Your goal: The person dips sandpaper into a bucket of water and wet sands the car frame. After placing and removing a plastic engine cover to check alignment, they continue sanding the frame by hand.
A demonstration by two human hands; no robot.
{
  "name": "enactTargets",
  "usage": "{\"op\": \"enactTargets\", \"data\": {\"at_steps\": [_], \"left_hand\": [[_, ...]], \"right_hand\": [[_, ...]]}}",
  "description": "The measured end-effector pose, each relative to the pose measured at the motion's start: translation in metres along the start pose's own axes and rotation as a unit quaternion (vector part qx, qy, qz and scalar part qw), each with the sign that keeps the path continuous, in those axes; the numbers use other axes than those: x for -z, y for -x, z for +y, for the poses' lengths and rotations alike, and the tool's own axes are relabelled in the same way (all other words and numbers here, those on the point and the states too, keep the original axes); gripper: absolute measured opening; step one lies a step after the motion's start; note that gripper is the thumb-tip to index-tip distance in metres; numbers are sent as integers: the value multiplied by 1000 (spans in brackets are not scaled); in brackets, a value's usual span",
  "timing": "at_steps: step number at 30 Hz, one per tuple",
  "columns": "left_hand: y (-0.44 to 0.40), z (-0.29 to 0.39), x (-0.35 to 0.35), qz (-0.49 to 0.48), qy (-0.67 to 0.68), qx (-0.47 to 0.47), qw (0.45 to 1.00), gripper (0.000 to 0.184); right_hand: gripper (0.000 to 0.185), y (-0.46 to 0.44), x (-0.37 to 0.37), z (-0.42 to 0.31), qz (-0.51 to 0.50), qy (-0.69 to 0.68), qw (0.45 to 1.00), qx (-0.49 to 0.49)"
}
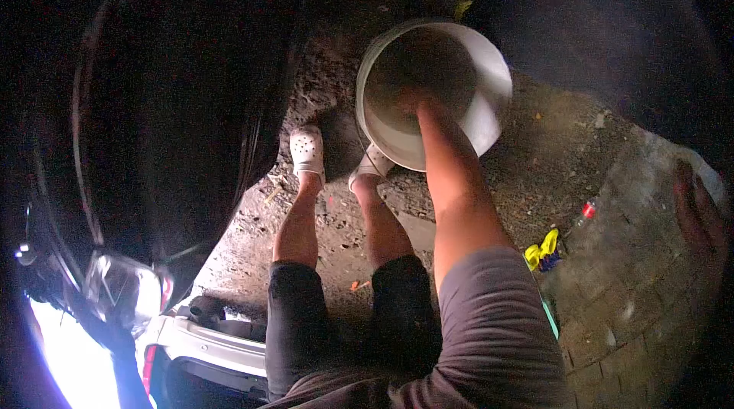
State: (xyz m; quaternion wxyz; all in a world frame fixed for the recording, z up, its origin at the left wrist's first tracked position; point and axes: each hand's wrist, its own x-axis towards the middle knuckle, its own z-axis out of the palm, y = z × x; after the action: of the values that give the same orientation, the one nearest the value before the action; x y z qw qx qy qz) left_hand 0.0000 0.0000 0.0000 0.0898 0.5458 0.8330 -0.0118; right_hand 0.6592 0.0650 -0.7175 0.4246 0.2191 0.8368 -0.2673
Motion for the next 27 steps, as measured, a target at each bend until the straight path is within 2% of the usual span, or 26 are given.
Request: {"op": "enactTargets", "data": {"at_steps": [1,3,4,7,8,10,11,12,13,14,15,16,17,19,23,25,27], "left_hand": [[12,-15,24,16,-44,-15,999,111],[10,-33,-7,20,-82,-31,996,109],[14,-38,-7,5,-98,8,995,106],[-6,24,-19,56,-72,80,993,99],[-9,33,-21,9,-12,-9,1000,101],[-22,58,-21,-26,32,-148,988,106],[-28,61,-16,-27,-5,-220,975,109],[-28,73,-11,-6,-67,-226,972,104],[-18,84,-12,-14,-69,-187,980,100],[-19,91,-12,-18,-59,-162,985,99],[-19,95,-7,-26,-63,-150,986,101],[-18,97,-3,-22,-64,-152,986,100],[-18,98,-1,-21,-65,-156,985,99],[-18,99,5,-20,-53,-161,985,98],[-15,103,19,-25,-48,-158,986,98],[-14,101,20,-11,-33,-162,986,97],[-11,99,23,-4,-20,-165,986,96]], "right_hand": [[54,12,16,-8,12,-55,998,-34],[53,38,49,-27,78,-267,943,-182],[52,46,68,-34,105,-306,923,-208],[51,79,95,-43,150,-358,887,-249],[51,98,110,-51,172,-365,878,-258],[63,133,115,-61,242,-394,841,-282],[71,152,122,-61,282,-408,817,-296],[81,172,132,-62,320,-420,791,-307],[77,186,150,-69,342,-491,726,-339],[70,199,146,-67,409,-422,746,-313],[63,225,159,-67,321,-443,769,-331],[54,240,158,-65,354,-409,781,-313],[46,279,199,-75,307,-414,784,-345],[43,321,235,-84,307,-380,811,-321],[43,405,326,-119,320,-407,784,-343],[39,432,357,-136,371,-404,774,-315],[38,457,386,-159,394,-397,760,-331]]}}
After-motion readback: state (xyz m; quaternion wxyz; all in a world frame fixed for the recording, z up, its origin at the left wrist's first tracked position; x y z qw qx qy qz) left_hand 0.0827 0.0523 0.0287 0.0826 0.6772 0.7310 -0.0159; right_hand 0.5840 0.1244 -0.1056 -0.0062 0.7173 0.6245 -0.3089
